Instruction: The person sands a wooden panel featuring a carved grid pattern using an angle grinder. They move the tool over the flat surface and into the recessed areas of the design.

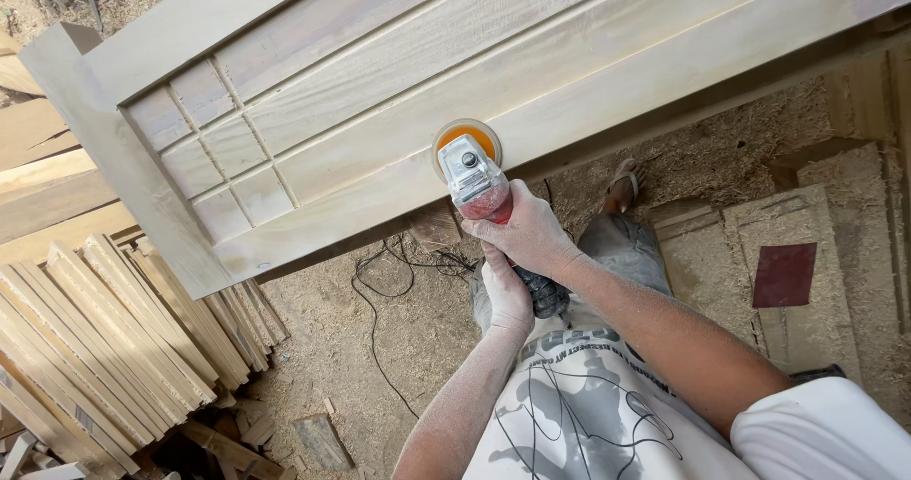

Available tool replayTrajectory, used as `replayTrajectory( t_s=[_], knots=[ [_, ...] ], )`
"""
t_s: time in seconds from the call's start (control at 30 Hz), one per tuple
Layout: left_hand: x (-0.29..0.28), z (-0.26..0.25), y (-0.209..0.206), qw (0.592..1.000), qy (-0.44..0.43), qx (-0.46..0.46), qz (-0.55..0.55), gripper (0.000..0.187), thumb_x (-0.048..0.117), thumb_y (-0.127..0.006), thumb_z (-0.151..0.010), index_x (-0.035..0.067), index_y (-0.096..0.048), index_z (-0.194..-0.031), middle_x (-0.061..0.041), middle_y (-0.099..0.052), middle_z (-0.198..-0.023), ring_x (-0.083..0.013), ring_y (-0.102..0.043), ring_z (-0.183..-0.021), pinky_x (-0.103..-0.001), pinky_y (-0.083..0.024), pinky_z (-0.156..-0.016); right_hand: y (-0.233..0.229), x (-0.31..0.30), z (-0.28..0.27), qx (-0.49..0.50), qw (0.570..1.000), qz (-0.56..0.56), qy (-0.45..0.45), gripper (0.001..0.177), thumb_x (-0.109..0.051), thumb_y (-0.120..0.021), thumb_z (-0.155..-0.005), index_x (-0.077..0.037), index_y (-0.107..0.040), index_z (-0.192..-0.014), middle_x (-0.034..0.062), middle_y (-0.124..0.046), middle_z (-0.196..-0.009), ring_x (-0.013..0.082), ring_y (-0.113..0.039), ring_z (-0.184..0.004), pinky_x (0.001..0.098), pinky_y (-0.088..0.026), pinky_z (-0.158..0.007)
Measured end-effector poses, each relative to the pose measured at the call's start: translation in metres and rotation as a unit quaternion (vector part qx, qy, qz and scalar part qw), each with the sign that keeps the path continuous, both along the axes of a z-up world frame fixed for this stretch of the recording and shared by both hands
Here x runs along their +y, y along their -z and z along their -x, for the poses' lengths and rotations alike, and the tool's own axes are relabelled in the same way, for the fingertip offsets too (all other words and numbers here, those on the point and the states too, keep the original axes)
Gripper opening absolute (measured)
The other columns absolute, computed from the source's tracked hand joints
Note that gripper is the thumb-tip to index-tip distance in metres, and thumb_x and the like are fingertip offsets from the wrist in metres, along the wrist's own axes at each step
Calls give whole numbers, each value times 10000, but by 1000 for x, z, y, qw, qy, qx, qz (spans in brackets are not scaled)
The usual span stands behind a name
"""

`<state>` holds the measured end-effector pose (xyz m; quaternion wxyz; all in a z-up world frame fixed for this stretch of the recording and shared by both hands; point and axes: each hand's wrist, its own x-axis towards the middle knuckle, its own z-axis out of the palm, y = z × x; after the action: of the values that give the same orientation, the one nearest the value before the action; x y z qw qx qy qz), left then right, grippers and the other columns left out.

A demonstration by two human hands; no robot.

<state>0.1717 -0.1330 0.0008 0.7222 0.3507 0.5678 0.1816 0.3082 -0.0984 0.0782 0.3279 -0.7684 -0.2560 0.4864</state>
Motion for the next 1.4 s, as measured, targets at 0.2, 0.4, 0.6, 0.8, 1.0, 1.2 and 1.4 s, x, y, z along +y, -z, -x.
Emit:
replayTrajectory(
  t_s=[0.2, 0.4, 0.6, 0.8, 1.0, 1.2, 1.4],
  knots=[
    [-50, -88, 10, 999, 33, -27, 20, 871, 734, -340, -954, -53, -624, -1194, -101, -703, -1055, -188, -651, -963, -355, -507, -890, 1, -64, -91, 7, 997, -3, 76, 651, -457, -816, -780, 5, -559, -1159, 167, -751, -1063, 269, -752, -1025, 380, -588, -900],
    [-108, -203, 9, 993, 116, 17, 12, 889, 723, -304, -994, -82, -672, -1075, -86, -725, -931, -176, -644, -864, -352, -520, -823, 9, -142, -204, 1, 991, -14, 130, 672, -473, -818, -794, 17, -579, -1188, 174, -745, -1093, 277, -748, -1047, 392, -579, -936],
    [-145, -296, 6, 982, 183, 30, -31, 815, 674, -274, -1035, -49, -650, -1069, -88, -699, -885, -174, -621, -830, -333, -508, -812, 17, -194, -292, -20, 986, -23, 161, 719, -498, -804, -790, 16, -561, -1230, 183, -723, -1116, 301, -728, -1048, 416, -561, -931],
    [-173, -357, 7, 976, 212, 5, -43, 819, 676, -283, -1057, -50, -661, -1037, -87, -683, -903, -169, -598, -857, -334, -499, -849, 22, -229, -349, -24, 980, -12, 199, 721, -487, -820, -791, 26, -560, -1227, 191, -703, -1115, 310, -717, -1038, 428, -568, -920],
    [-179, -370, -1, 963, 259, 53, -61, 891, 725, -265, -1027, -71, -665, -1024, -89, -688, -899, -178, -611, -856, -329, -505, -831, 23, -246, -363, 12, 974, -37, 222, 749, -484, -794, -795, 21, -535, -1283, 188, -675, -1169, 297, -703, -1078, 429, -565, -936],
    [-171, -332, 7, 993, 84, 62, 54, 800, 678, -284, -999, -22, -649, -1124, -71, -709, -972, -182, -663, -909, -341, -537, -847, 25, -225, -339, 61, 989, -1, 132, 778, -521, -795, -808, 27, -497, -1275, 207, -684, -1144, 306, -703, -1070, 440, -571, -932],
    [-193, -339, 33, 975, 209, 55, -50, 839, 658, -264, -1073, -81, -658, -1127, -86, -714, -988, -158, -625, -911, -311, -509, -858, 20, -247, -362, 46, 980, -40, 189, 783, -531, -783, -781, 33, -500, -1245, 218, -680, -1145, 318, -719, -1055, 436, -590, -906]
  ],
)
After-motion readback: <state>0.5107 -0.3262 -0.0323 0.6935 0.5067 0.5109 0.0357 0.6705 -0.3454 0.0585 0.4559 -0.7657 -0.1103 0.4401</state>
